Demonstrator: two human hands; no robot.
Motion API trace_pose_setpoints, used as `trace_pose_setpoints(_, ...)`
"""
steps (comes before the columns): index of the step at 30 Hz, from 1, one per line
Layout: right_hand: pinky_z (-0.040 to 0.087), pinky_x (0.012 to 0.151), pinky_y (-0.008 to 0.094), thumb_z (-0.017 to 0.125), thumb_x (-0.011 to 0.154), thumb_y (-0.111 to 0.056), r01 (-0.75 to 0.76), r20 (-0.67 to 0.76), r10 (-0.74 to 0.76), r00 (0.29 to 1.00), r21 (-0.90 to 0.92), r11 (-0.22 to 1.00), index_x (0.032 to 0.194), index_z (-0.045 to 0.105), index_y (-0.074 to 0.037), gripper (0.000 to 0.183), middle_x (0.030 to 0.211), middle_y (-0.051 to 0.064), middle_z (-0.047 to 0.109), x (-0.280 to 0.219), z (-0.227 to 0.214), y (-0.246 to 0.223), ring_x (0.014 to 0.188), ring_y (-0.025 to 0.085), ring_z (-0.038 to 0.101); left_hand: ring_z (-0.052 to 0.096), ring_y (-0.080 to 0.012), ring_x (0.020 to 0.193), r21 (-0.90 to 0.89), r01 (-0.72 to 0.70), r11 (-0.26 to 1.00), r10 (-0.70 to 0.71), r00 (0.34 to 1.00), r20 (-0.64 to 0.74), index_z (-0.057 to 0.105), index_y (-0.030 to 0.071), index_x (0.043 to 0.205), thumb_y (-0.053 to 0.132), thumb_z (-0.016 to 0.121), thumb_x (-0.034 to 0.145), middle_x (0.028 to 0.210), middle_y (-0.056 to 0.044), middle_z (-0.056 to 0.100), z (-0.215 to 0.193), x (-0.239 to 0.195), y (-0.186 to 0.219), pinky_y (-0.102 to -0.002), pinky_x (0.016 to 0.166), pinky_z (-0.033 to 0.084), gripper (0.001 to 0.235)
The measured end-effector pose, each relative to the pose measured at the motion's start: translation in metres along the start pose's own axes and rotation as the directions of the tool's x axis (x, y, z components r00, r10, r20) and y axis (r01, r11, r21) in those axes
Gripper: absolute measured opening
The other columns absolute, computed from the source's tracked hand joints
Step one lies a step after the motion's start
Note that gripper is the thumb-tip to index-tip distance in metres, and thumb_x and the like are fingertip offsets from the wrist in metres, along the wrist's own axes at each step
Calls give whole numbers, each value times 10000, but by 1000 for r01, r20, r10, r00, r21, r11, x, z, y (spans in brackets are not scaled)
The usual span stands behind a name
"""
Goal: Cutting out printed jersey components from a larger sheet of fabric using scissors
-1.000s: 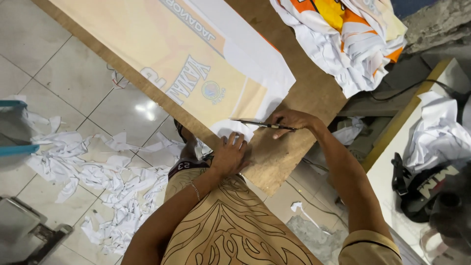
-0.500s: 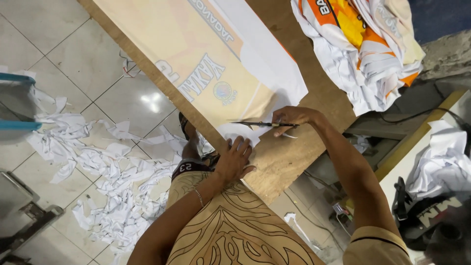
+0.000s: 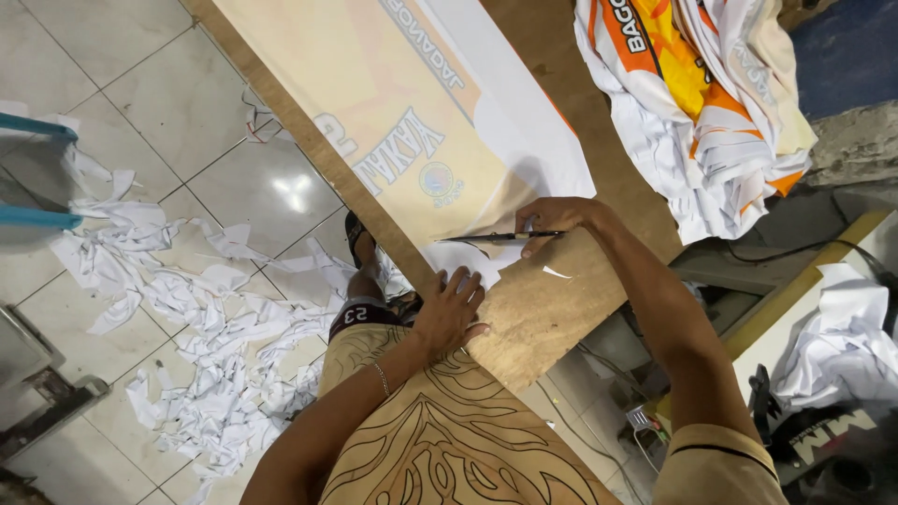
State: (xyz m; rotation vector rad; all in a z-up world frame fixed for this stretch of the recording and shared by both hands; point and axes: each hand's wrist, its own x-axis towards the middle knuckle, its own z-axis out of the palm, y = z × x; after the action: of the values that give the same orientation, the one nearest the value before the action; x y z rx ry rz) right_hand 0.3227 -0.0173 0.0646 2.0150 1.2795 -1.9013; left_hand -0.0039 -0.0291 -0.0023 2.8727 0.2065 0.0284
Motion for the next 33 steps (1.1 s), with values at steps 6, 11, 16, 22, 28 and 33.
trace_pose_setpoints(6,396,469,275,1003,622,-293,28,18,-28,999,-20,999,1088,732,-63,586,607,74,626,15,-8,4,503,170,558,372,-362,1400,-2,-4,1000,4,1000,-22,533,109,1284,682,429,935,1378,-124,470,3,0,-3,-559,1072,372,679)
trace_pose_setpoints(11,396,462,249,1008,618,-219,4,52,-1,999,-44,999,1072,734,-44,558,551,78,614,9,-20,-10,458,160,535,397,-361,1392,8,-3,1000,3,999,-45,545,114,1269,675,468,915,1384,-124,491,7,-1,-3,-558,1071,388,668)
trace_pose_setpoints(16,432,484,282,1014,621,-249,-68,62,75,995,-105,992,1132,718,-27,631,593,102,622,2,-29,-41,503,190,541,351,-362,1430,-20,14,1000,-13,995,95,523,125,1331,652,491,935,1448,-114,447,-6,2,1,-577,1108,356,660)
trace_pose_setpoints(22,508,918,406,1014,587,-392,16,90,8,996,-258,966,1207,734,-137,726,1149,170,734,25,-30,-46,1029,337,671,350,-374,1430,15,22,1000,-24,988,150,518,126,1357,649,501,937,1464,-117,433,-14,4,3,-590,1099,359,671)
trace_pose_setpoints(28,518,897,421,1023,582,-331,48,64,-30,998,-305,951,1185,752,-169,680,1090,148,751,45,-32,-33,1001,351,683,343,-376,1424,27,20,999,-24,989,144,515,116,1350,637,493,954,1447,-119,434,-18,4,4,-586,1109,354,655)
trace_pose_setpoints(33,513,846,384,1011,611,-302,44,58,-24,998,-377,925,1185,760,-208,634,958,122,730,57,-39,-31,914,306,670,340,-361,1432,13,31,999,-32,990,139,517,125,1342,642,490,948,1451,-106,438,-12,4,3,-576,1114,354,650)
